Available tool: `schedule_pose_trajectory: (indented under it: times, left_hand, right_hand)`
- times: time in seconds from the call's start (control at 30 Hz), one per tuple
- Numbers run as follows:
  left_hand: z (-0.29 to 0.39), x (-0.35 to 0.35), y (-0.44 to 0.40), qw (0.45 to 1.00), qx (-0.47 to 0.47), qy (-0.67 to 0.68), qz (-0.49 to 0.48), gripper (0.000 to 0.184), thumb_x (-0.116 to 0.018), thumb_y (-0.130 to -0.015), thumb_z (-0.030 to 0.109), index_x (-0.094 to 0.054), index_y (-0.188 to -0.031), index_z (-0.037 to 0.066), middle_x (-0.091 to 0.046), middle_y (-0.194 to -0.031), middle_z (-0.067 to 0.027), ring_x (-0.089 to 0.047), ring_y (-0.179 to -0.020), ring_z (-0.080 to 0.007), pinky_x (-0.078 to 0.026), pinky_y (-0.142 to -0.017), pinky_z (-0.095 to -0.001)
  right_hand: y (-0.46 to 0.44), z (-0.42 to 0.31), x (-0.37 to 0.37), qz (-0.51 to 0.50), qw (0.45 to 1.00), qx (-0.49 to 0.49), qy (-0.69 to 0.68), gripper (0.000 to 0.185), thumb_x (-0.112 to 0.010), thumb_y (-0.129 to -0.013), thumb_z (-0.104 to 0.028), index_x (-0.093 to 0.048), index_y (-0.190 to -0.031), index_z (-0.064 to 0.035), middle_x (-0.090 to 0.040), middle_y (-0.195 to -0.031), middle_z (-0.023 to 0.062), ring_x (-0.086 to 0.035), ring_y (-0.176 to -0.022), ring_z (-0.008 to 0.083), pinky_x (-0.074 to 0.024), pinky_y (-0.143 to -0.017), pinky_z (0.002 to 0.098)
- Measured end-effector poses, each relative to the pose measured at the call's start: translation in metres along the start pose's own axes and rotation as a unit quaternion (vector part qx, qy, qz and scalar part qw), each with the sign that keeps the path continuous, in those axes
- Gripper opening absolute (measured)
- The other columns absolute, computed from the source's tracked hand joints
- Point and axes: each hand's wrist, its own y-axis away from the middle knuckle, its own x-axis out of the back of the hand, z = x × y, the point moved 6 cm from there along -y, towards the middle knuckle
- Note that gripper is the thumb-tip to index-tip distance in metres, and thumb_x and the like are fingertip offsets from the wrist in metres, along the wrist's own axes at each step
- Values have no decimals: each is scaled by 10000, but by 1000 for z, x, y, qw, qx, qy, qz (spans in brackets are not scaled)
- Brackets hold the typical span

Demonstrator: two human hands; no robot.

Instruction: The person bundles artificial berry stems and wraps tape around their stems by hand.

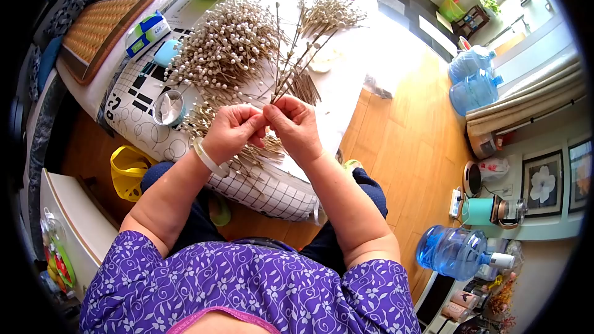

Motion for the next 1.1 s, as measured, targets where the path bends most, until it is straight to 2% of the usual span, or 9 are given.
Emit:
schedule_pose_trajectory:
  times: [0.07, 0.17, 0.3, 0.4, 0.53, 0.6, 0.8, 1.03, 1.1]
  left_hand:
    - [0, 1, -1, 998, 54, 28, -36, 147, -547, -855, 123, -607, -855, -12, -583, -682, -22, -543, -565, -58, -480, -532, -185]
    - [3, 4, 1, 998, 51, 38, -10, 148, -569, -840, 117, -607, -843, -26, -592, -684, -29, -544, -565, -50, -473, -516, -173]
    - [0, 7, -1, 996, 59, 59, -20, 118, -578, -829, 99, -616, -864, -7, -605, -708, -42, -562, -569, -70, -491, -535, -193]
    - [-2, 7, -3, 998, 45, 50, -15, 118, -588, -823, 99, -617, -861, -9, -608, -711, -45, -565, -563, -71, -492, -531, -194]
    - [-2, 8, -3, 997, 60, 43, -14, 122, -585, -827, 105, -614, -851, -11, -601, -697, -37, -558, -567, -67, -488, -531, -193]
    - [-6, 5, -2, 994, 87, 54, -45, 125, -580, -831, 110, -609, -838, -12, -591, -680, -27, -548, -568, -61, -482, -531, -191]
    - [-4, 6, -3, 998, 59, 22, -16, 125, -584, -822, 96, -598, -798, -26, -581, -648, -35, -529, -545, -60, -452, -487, -190]
    - [-5, 2, -1, 999, 42, 29, -13, 125, -598, -815, 100, -594, -793, -23, -589, -666, -41, -532, -546, -63, -458, -496, -192]
    - [-6, -1, 0, 995, 65, 64, -43, 123, -593, -819, 101, -592, -793, -19, -591, -682, -44, -535, -554, -66, -467, -509, -194]
  right_hand:
    - [0, 2, 2, 8, 1000, -20, 3, 148, -588, -829, -131, -557, -726, -28, -557, -622, 1, -474, -543, 35, -375, -486, 168]
    - [-3, -1, -2, -27, 999, -42, -2, 154, -589, -831, -145, -567, -734, -27, -561, -626, 2, -482, -541, 40, -384, -479, 168]
    - [-2, -1, 1, -16, 997, -65, 42, 150, -581, -839, -150, -582, -770, -17, -556, -630, 12, -487, -538, 51, -392, -477, 172]
    - [-1, -3, 0, -8, 998, -14, 56, 143, -571, -842, -140, -590, -794, -7, -561, -645, 11, -487, -551, 49, -390, -481, 172]
    - [-2, -1, 3, -26, 997, -7, 67, 150, -573, -834, -132, -599, -784, 6, -579, -655, 3, -500, -578, 34, -400, -518, 166]
    - [-2, 2, 3, -30, 997, -23, 69, 144, -562, -834, -120, -600, -783, 10, -582, -660, 6, -502, -572, 35, -408, -510, 168]
    - [-2, 2, 6, -44, 994, -89, 46, 132, -590, -824, -132, -599, -820, 0, -577, -660, 30, -510, -534, 69, -423, -480, 191]
    - [0, 2, 5, -37, 997, -67, 25, 128, -606, -811, -129, -589, -779, -6, -571, -636, 32, -503, -526, 67, -414, -473, 186]
    - [1, -1, 5, -40, 997, -50, 32, 140, -600, -815, -132, -576, -742, -15, -563, -626, 25, -493, -532, 58, -401, -471, 180]
